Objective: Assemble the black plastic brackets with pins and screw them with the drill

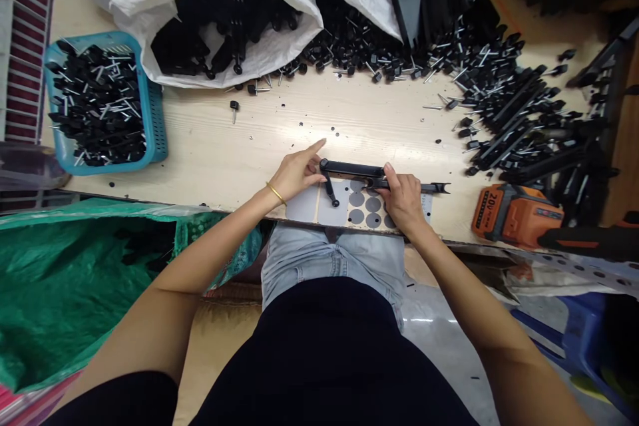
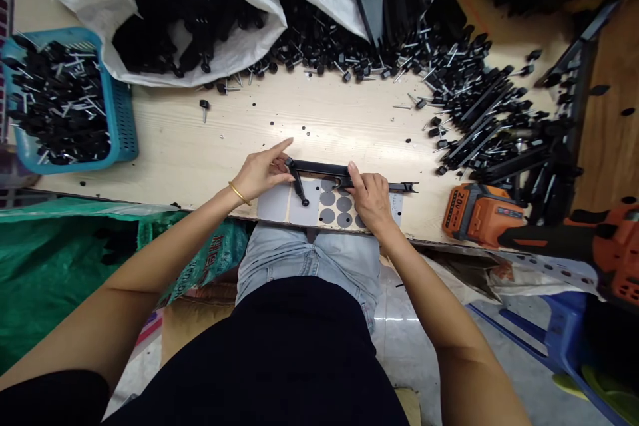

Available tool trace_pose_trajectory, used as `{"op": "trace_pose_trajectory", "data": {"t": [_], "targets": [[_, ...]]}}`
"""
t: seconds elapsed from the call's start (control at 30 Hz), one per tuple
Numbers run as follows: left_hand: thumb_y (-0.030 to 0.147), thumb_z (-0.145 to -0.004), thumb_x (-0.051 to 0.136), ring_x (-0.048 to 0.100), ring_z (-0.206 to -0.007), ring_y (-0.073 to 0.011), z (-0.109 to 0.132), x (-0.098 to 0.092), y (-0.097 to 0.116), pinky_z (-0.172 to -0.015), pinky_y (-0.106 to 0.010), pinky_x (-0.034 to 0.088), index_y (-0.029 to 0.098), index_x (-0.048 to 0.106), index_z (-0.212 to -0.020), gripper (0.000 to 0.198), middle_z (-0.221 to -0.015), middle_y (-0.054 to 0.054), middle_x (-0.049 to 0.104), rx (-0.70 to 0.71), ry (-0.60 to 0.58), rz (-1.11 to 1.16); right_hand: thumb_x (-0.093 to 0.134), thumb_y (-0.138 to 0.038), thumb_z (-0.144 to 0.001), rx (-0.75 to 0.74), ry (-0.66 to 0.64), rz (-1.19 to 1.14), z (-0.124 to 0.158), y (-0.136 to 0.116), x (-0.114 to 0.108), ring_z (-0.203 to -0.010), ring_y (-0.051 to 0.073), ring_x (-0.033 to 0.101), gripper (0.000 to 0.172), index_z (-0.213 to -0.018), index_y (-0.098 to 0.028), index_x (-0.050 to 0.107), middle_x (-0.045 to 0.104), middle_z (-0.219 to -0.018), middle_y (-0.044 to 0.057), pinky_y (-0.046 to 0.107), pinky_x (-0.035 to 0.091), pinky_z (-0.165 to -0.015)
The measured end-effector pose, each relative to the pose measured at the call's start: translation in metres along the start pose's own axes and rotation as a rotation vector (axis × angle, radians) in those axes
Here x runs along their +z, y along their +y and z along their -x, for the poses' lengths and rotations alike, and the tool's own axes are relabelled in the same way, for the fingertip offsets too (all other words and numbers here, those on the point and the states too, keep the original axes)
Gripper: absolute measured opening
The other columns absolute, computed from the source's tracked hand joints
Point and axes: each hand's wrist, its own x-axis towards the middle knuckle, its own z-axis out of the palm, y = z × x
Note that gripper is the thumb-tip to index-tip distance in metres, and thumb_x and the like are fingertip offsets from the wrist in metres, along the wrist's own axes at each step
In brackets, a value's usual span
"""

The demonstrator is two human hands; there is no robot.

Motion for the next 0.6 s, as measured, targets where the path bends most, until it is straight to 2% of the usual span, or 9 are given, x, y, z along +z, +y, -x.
{"op": "trace_pose_trajectory", "data": {"t": [0.07,0.17,0.23,0.3,0.37,0.47,0.6], "targets": [[0.029,-0.077,0.072,0.066,-0.067,-0.0122,0.015,0.009,0.004,-0.07,-0.025,0.054,0.016,0.032,-0.144,0.08,-0.089,-0.003,0.072,-0.106,0.05,-0.01,0.045,-0.028,-0.093,-0.002,-0.003,-0.014,-0.001,0.001,-0.001,-0.083,0.024,0.049,0.053,-0.145,-0.018,0.034,0.056,-0.089,0.01,0.04,0.042,-0.078],[0.039,-0.082,0.067,0.066,-0.063,-0.0171,0.033,0.037,0.015,-0.064,-0.027,0.053,0.008,0.018,-0.147,0.087,-0.069,-0.002,0.069,-0.243,0.063,-0.047,0.044,-0.03,-0.094,-0.006,-0.035,-0.036,-0.002,0.002,-0.003,-0.083,0.024,0.049,0.051,-0.143,-0.015,0.037,0.056,-0.089,0.01,0.04,0.042,-0.078],[0.039,-0.085,0.062,0.064,-0.056,-0.0176,0.037,0.057,0.022,-0.058,-0.028,0.051,0.005,0.012,-0.148,0.087,-0.066,-0.003,0.068,-0.266,0.058,-0.013,0.044,-0.03,-0.094,0.011,-0.054,-0.036,-0.003,0.001,-0.004,-0.084,0.024,0.049,0.051,-0.142,-0.015,0.038,0.056,-0.09,0.01,0.04,0.042,-0.078],[0.031,-0.089,0.055,0.06,-0.048,-0.0151,0.036,0.069,0.029,-0.055,-0.028,0.05,0.006,0.004,-0.149,0.082,-0.067,-0.004,0.068,-0.282,0.058,0.084,0.043,-0.03,-0.094,0.043,-0.066,-0.028,-0.004,-0.002,-0.003,-0.085,0.024,0.049,0.051,-0.143,-0.015,0.038,0.055,-0.091,0.01,0.04,0.042,-0.079],[0.024,-0.091,0.05,0.057,-0.042,-0.0135,0.033,0.071,0.037,-0.052,-0.027,0.05,0.008,-0.003,-0.15,0.081,-0.067,-0.004,0.068,-0.358,0.024,0.204,0.042,-0.03,-0.094,0.071,-0.079,-0.018,-0.003,-0.005,-0.001,-0.087,0.024,0.049,0.053,-0.144,-0.015,0.037,0.055,-0.092,0.011,0.041,0.041,-0.08],[0.019,-0.088,0.05,0.057,-0.04,-0.0156,0.033,0.061,0.048,-0.048,-0.029,0.051,0.009,-0.01,-0.15,0.087,-0.068,-0.005,0.067,-0.531,-0.047,0.348,0.042,-0.029,-0.093,0.099,-0.112,0.001,0.003,-0.006,-0.004,-0.09,0.025,0.048,0.056,-0.146,-0.014,0.033,0.054,-0.095,0.011,0.042,0.04,-0.084],[0.016,-0.083,0.057,0.056,-0.039,-0.0164,0.036,0.056,0.056,-0.046,-0.03,0.051,0.012,-0.008,-0.151,0.094,-0.065,-0.004,0.065,-0.591,-0.013,0.492,0.044,-0.029,-0.089,0.05,-0.151,-0.019,0.003,-0.014,-0.025,-0.1,0.028,0.048,0.066,-0.151,-0.015,0.023,0.052,-0.109,0.015,0.047,0.039,-0.09]]}}
